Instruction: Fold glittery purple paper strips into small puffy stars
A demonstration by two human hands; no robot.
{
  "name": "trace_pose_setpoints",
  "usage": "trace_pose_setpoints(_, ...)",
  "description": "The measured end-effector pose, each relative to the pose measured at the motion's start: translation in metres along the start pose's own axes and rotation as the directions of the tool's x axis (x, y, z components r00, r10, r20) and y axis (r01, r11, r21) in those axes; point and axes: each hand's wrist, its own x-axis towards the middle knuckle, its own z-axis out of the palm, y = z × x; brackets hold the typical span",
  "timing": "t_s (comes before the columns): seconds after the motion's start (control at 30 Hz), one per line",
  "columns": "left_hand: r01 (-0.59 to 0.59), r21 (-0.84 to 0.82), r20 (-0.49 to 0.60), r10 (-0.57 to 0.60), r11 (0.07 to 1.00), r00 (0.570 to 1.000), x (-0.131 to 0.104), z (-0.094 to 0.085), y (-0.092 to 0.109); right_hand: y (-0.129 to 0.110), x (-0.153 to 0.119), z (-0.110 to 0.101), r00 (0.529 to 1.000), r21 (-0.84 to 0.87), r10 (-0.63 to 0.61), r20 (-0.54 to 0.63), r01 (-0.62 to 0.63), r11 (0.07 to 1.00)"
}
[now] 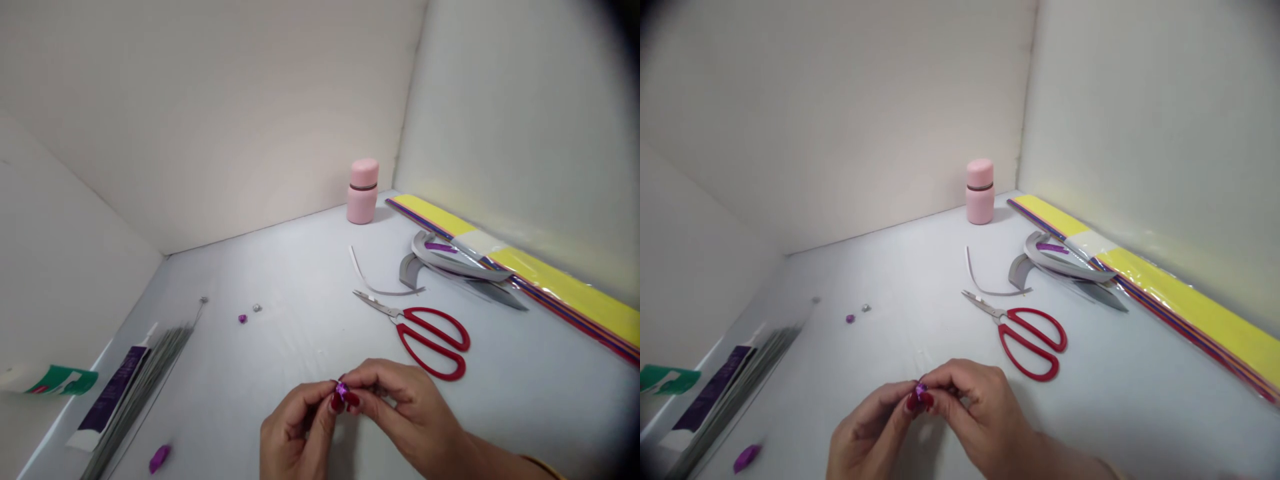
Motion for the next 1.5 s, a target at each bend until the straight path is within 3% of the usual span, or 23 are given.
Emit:
trace_pose_setpoints(0.1, -0.139, 0.052, 0.018, 0.138, 0.989, 0.99, -0.001, 0.002, -0.001, -0.001, 0.0, 0.0, 0.997, -0.041, -0.076, -0.025, 0.074, 0.996)
trace_pose_setpoints(0.3, -0.305, 0.231, -0.027, 0.319, 0.924, 0.947, -0.003, 0.004, -0.007, -0.002, 0.001, -0.001, 0.989, -0.099, -0.147, -0.017, 0.145, 0.985)
trace_pose_setpoints(0.43, -0.441, 0.416, 0.014, 0.479, 0.795, 0.878, -0.001, 0.001, -0.004, -0.001, 0.001, -0.002, 0.985, -0.161, -0.173, 0.026, 0.174, 0.971)
trace_pose_setpoints(0.57, -0.53, 0.5, 0.054, 0.586, 0.685, 0.809, 0.002, -0.001, -0.002, -0.002, 0.002, -0.003, 0.952, -0.253, -0.298, 0.066, 0.305, 0.918)
trace_pose_setpoints(0.7, -0.527, 0.516, 0.06, 0.585, 0.675, 0.809, 0.003, -0.001, -0.004, -0.004, 0.002, -0.004, 0.937, -0.271, -0.334, 0.104, 0.35, 0.897)
trace_pose_setpoints(1.23, -0.534, 0.547, 0.106, 0.579, 0.645, 0.809, 0.002, -0.006, -0.01, 0.002, -0.001, -0.005, 0.976, -0.195, -0.175, 0.131, 0.198, 0.96)
trace_pose_setpoints(1.4, -0.553, 0.551, 0.049, 0.637, 0.625, 0.769, 0.003, -0.002, -0.01, 0.0, 0.0, -0.005, 0.967, -0.188, -0.209, 0.145, 0.234, 0.954)
trace_pose_setpoints(1.5, -0.539, 0.512, 0.002, 0.627, 0.669, 0.779, 0.003, 0.001, -0.012, -0.001, 0.0, -0.005, 0.96, -0.198, -0.24, 0.147, 0.267, 0.943)
